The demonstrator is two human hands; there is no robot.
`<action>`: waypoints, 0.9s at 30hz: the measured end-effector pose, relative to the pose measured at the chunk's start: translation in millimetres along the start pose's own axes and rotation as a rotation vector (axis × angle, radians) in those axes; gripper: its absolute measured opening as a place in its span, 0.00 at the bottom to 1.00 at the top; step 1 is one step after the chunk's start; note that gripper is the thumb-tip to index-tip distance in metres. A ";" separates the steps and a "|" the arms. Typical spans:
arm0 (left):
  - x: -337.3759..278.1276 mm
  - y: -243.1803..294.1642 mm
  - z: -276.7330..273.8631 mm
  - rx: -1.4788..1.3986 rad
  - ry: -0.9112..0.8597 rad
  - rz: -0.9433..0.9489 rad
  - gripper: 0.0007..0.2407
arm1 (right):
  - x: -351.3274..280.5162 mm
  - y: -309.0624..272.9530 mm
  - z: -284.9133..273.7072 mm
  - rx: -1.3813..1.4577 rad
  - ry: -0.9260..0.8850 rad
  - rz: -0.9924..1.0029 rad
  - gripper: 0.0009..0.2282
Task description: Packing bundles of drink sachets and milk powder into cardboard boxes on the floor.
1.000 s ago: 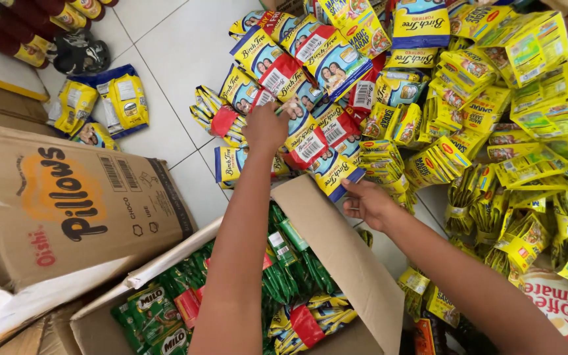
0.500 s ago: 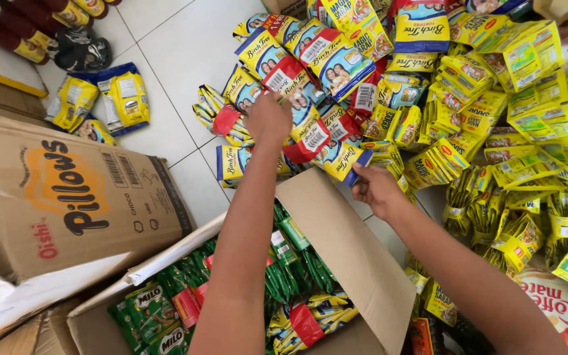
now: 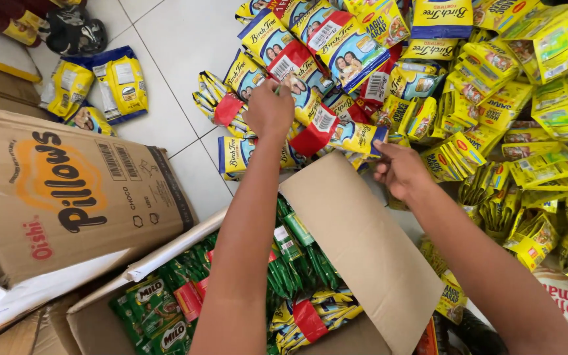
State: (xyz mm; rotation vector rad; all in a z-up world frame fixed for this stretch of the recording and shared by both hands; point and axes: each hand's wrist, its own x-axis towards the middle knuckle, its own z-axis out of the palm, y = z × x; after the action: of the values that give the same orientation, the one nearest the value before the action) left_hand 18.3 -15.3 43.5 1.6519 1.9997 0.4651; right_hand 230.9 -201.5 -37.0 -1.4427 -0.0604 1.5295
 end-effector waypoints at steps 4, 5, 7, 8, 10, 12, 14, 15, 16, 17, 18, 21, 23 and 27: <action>5.1 12.1 3.8 -0.034 0.212 0.252 0.09 | 5.0 -2.6 -3.7 0.011 -0.018 0.038 0.08; -1.2 24.8 -4.7 -0.033 0.209 0.253 0.09 | 4.0 -4.0 -5.8 0.013 -0.016 0.039 0.08; -12.7 48.7 -27.1 -0.022 0.243 0.359 0.08 | 2.7 -7.2 -4.9 -0.009 -0.050 0.040 0.09; -11.9 51.6 -28.4 -0.020 0.251 0.359 0.08 | 2.3 -12.2 -5.5 -0.010 -0.059 0.037 0.09; -10.8 58.9 -31.9 -0.155 0.243 0.364 0.11 | 0.1 -23.4 -7.2 -0.049 -0.090 -0.023 0.09; -13.4 59.6 -40.4 -0.236 0.169 0.339 0.11 | -8.6 -36.5 -8.1 -0.060 -0.122 -0.070 0.08; -10.6 57.0 -39.9 -0.317 0.090 0.317 0.12 | -14.1 -46.1 -11.1 -0.068 -0.150 -0.116 0.07; -6.1 54.3 -35.3 -0.456 0.089 0.315 0.12 | -15.1 -49.5 -13.6 -0.057 -0.173 -0.162 0.07; -3.1 51.3 -28.9 -0.596 0.084 0.310 0.12 | -17.1 -52.4 -18.0 -0.048 -0.194 -0.206 0.07; -3.9 49.4 -26.0 -0.597 0.084 0.312 0.12 | -16.8 -52.4 -20.5 -0.048 -0.194 -0.208 0.07; -4.3 47.4 -23.3 -0.666 0.105 0.319 0.13 | -16.4 -52.1 -22.5 -0.036 -0.199 -0.234 0.07; -2.7 32.1 -6.6 -0.882 0.041 0.197 0.16 | -17.3 -55.0 -20.6 -0.031 -0.187 -0.257 0.06; 0.2 15.1 13.9 -1.021 -0.054 0.062 0.18 | -17.5 -52.6 -18.3 -0.034 -0.164 -0.249 0.06; -2.6 -0.1 24.1 -1.022 -0.006 -0.292 0.22 | -19.1 -52.7 -5.3 -0.166 -0.045 -0.149 0.11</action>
State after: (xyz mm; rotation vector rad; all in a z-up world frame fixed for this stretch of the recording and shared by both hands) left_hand 32.4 -19.1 24.2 0.7125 1.5083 1.1150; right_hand 262.7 -190.4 8.1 -1.4977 -0.3220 1.4614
